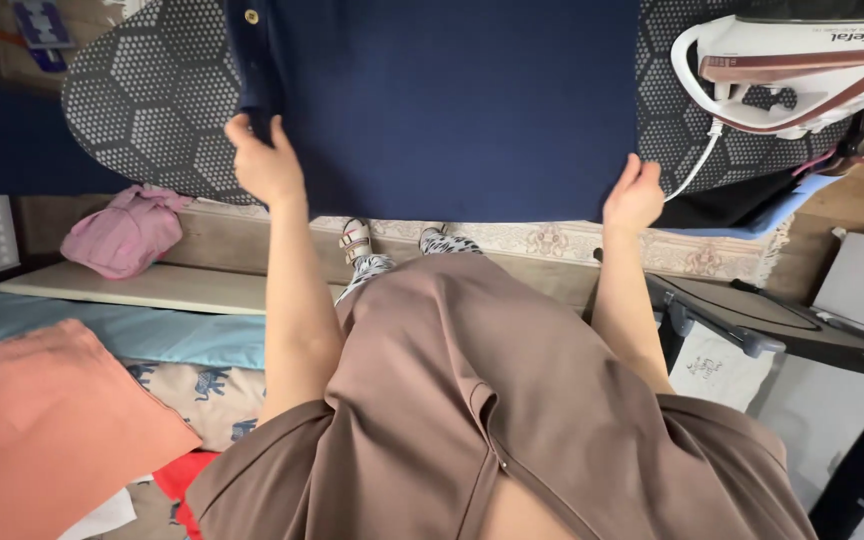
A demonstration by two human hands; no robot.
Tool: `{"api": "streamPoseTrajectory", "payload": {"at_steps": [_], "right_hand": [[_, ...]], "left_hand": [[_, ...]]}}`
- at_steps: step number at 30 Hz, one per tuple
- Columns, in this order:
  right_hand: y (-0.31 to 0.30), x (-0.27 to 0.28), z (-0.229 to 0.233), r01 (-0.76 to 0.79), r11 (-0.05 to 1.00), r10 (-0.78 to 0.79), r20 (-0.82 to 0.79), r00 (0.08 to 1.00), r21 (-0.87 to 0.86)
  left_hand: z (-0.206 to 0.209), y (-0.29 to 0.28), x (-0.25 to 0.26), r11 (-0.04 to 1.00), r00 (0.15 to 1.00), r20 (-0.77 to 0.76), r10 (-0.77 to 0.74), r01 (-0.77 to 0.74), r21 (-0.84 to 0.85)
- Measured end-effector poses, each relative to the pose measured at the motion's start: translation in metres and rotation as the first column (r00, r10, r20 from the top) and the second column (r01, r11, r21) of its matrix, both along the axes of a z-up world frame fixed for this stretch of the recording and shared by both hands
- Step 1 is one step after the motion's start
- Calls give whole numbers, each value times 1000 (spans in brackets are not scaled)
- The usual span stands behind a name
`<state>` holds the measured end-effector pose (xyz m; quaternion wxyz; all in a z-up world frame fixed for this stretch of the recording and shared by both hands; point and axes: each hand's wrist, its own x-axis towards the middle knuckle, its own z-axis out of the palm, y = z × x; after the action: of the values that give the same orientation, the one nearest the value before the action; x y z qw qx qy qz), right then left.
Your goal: The recorder irons various pieces of clothing on an ironing board.
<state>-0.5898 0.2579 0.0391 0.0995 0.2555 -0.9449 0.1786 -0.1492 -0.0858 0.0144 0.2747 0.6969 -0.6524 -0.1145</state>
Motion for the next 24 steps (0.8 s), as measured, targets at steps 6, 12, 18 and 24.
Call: {"api": "streamPoseTrajectory", "payload": {"at_steps": [6, 12, 18, 24], "right_hand": [[33, 2, -2, 42, 997, -43, 13, 999, 61], [-31, 42, 62, -303, 953, 301, -86, 950, -6], [-129, 99, 90, -852, 499, 862, 13, 507, 160], [-84, -26, 55, -547, 776, 620, -219, 754, 313]], "left_hand": [[17, 17, 28, 998, 993, -99, 60, -58, 24], [50, 36, -31, 926, 980, 115, -161, 191, -326], [72, 64, -151, 231, 245, 111, -963, 965, -124], [51, -5, -145, 634, 648, 210, -732, 761, -137]]}}
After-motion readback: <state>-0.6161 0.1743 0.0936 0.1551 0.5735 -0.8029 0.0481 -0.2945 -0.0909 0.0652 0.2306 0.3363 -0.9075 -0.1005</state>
